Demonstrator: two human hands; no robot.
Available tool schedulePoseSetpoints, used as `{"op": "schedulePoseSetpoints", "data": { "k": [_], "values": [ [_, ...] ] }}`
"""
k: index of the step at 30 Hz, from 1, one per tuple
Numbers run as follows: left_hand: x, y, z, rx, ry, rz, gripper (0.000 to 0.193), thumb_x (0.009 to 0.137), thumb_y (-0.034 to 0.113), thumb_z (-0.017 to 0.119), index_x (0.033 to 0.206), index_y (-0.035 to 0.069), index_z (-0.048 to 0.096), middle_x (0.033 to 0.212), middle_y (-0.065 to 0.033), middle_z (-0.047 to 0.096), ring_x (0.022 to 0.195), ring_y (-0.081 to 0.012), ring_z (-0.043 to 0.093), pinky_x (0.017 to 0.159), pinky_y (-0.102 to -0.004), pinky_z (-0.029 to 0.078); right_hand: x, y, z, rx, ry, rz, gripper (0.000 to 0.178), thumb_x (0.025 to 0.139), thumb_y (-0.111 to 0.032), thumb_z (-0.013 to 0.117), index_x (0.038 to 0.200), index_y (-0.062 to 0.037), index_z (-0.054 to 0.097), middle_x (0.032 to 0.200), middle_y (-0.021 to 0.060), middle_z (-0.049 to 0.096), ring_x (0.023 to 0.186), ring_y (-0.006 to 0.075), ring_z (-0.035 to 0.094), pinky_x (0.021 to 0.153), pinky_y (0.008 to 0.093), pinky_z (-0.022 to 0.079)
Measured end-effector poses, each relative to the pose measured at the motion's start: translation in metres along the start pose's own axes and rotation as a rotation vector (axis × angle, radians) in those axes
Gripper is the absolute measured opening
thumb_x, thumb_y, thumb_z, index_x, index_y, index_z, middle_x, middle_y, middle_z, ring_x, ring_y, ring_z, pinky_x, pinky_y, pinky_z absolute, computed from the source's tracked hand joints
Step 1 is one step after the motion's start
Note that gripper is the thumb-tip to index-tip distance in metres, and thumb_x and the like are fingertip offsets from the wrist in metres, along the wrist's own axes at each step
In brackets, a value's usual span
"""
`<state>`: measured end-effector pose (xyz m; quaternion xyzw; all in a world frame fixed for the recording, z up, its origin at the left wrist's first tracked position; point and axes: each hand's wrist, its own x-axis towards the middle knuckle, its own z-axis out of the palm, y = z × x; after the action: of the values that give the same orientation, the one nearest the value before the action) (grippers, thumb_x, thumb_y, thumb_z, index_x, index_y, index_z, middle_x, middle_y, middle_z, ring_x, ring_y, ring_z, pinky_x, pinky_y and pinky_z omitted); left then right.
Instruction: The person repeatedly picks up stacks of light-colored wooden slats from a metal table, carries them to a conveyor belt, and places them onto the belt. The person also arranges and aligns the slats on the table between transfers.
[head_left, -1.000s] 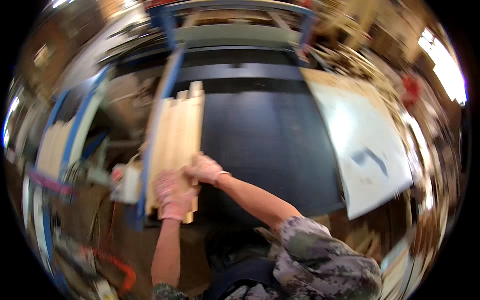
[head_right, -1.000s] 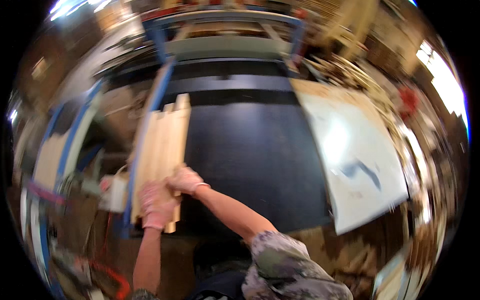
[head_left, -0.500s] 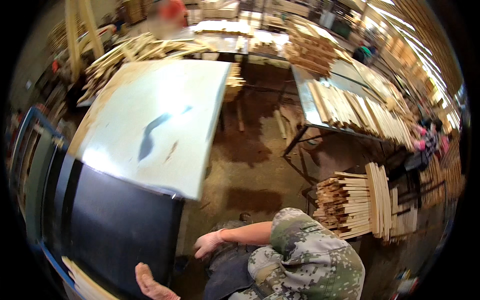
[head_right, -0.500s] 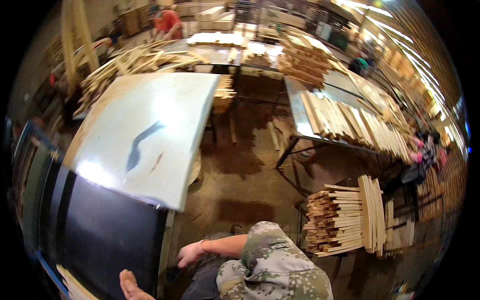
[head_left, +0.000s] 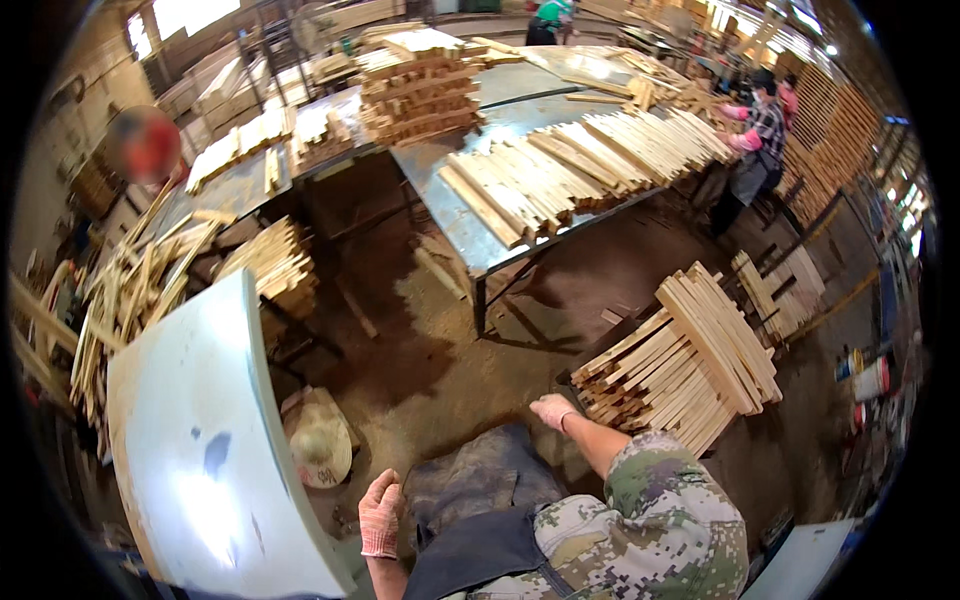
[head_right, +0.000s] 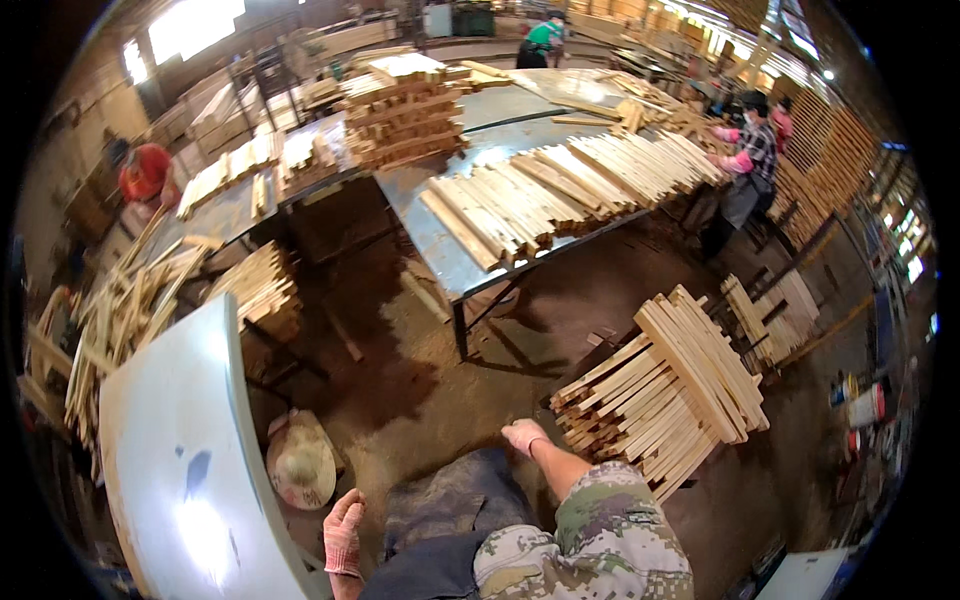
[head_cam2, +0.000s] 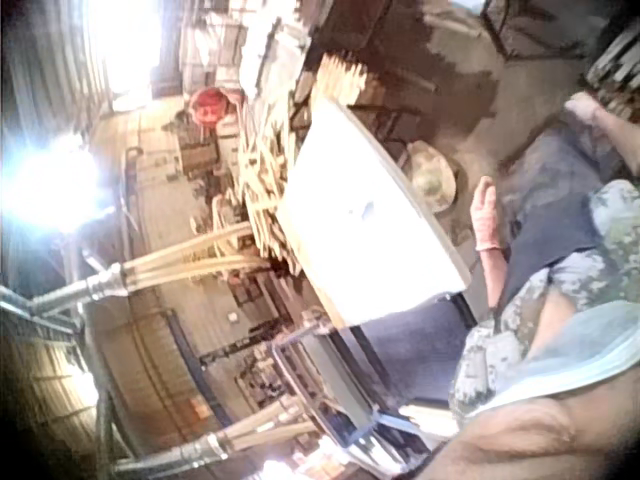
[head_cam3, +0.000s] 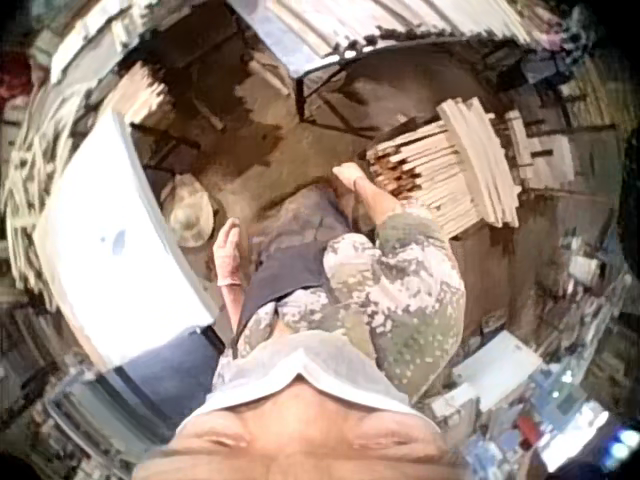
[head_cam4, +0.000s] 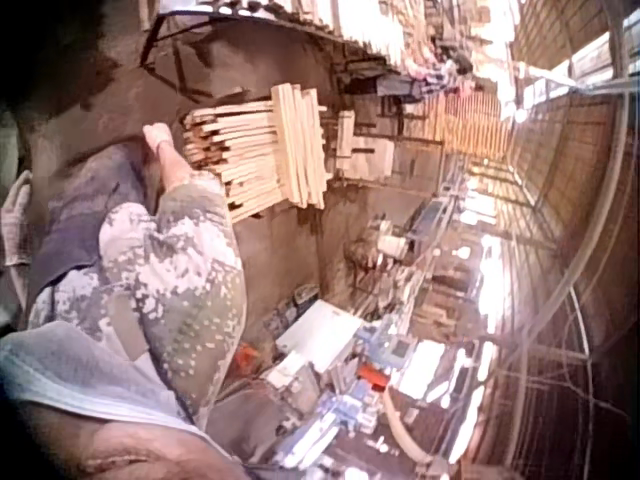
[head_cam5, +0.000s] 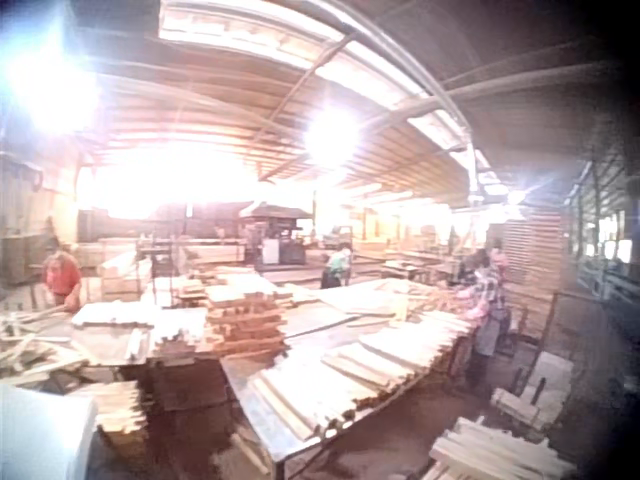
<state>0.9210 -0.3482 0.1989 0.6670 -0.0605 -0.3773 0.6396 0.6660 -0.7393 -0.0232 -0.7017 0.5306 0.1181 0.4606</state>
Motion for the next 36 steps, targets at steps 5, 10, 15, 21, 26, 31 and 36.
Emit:
{"op": "schedulePoseSetpoints", "data": {
  "k": [5,10,15,21,26,31,36],
  "values": [
    [0.121,-0.006,0.018,0.139,-0.162,-0.127,0.048,0.101,0.016,0.076,0.142,-0.009,0.066,0.131,-0.0128,0.075,0.115,-0.0187,0.07,0.102,-0.031,0.054,0.033,0.055,0.075,-0.328,-0.178,-0.054,0.053,0.098,-0.041,0.053,0.121,-0.0016,0.079,0.131,0.0269,0.073,0.128,0.0418,0.068,0.108,0.0486,0.053],
    [0.257,0.002,0.029,0.248,-0.253,-0.126,0.053,0.101,0.021,0.077,0.144,-0.008,0.066,0.133,-0.0143,0.075,0.116,-0.0202,0.07,0.104,-0.0335,0.055,0.032,-0.002,0.065,0.058,-0.3,0.337,0.063,0.098,-0.051,0.063,0.133,-0.0006,0.074,0.142,0.0242,0.07,0.133,0.0397,0.067,0.108,0.0449,0.053],
    [0.394,0.043,0.084,0.426,-0.386,-0.063,0.053,0.101,0.025,0.076,0.143,-0.005,0.067,0.137,-0.015,0.075,0.127,-0.0243,0.069,0.112,-0.0362,0.052,0.067,-0.048,-0.009,-0.082,-0.226,0.186,0.06,0.097,-0.048,0.062,0.126,0.0038,0.075,0.133,0.0291,0.072,0.124,0.0445,0.069,0.106,0.0469,0.054],
    [0.508,0.105,0.174,0.508,-0.532,-0.126,0.052,0.103,0.025,0.075,0.144,-0.005,0.067,0.141,-0.0155,0.073,0.131,-0.0239,0.066,0.115,-0.0355,0.049,0.162,-0.107,-0.111,0.39,0.313,0.221,0.072,0.098,-0.039,0.071,0.153,0.0056,0.056,0.15,0.0258,0.064,0.129,0.0381,0.066,0.109,0.0397,0.051],
    [0.561,0.125,0.269,0.417,-0.561,-0.193,0.052,0.103,0.024,0.077,0.145,-0.005,0.066,0.142,-0.0143,0.072,0.13,-0.0224,0.066,0.114,-0.0358,0.05,0.229,-0.151,-0.25,0.542,0.392,0.206,0.091,0.101,-0.036,0.075,0.169,0.0042,0.03,0.168,0.0285,0.046,0.156,0.0364,0.047,0.126,0.0387,0.037],
    [0.623,0.104,0.393,0.237,-0.449,-0.389,0.046,0.102,0.022,0.077,0.143,0.002,0.069,0.108,0.0018,0.072,0.087,-0.0087,0.064,0.077,-0.0255,0.053,0.364,-0.081,-0.362,0.517,0.699,0.268,0.092,0.1,-0.033,0.079,0.172,-0.005,0.029,0.166,0.0263,0.049,0.151,0.0345,0.052,0.123,0.0392,0.04],
    [0.684,0.056,0.489,0.215,-0.219,-0.565,0.05,0.103,0.025,0.072,0.149,0.01,0.056,0.079,0.0072,0.051,0.06,-0.0062,0.044,0.051,-0.0262,0.036,0.42,-0.101,-0.49,0.437,0.868,0.211,0.095,0.094,-0.033,0.081,0.171,-0.0077,0.032,0.168,0.0267,0.044,0.155,0.0409,0.044,0.128,0.0423,0.037]
  ]
}}
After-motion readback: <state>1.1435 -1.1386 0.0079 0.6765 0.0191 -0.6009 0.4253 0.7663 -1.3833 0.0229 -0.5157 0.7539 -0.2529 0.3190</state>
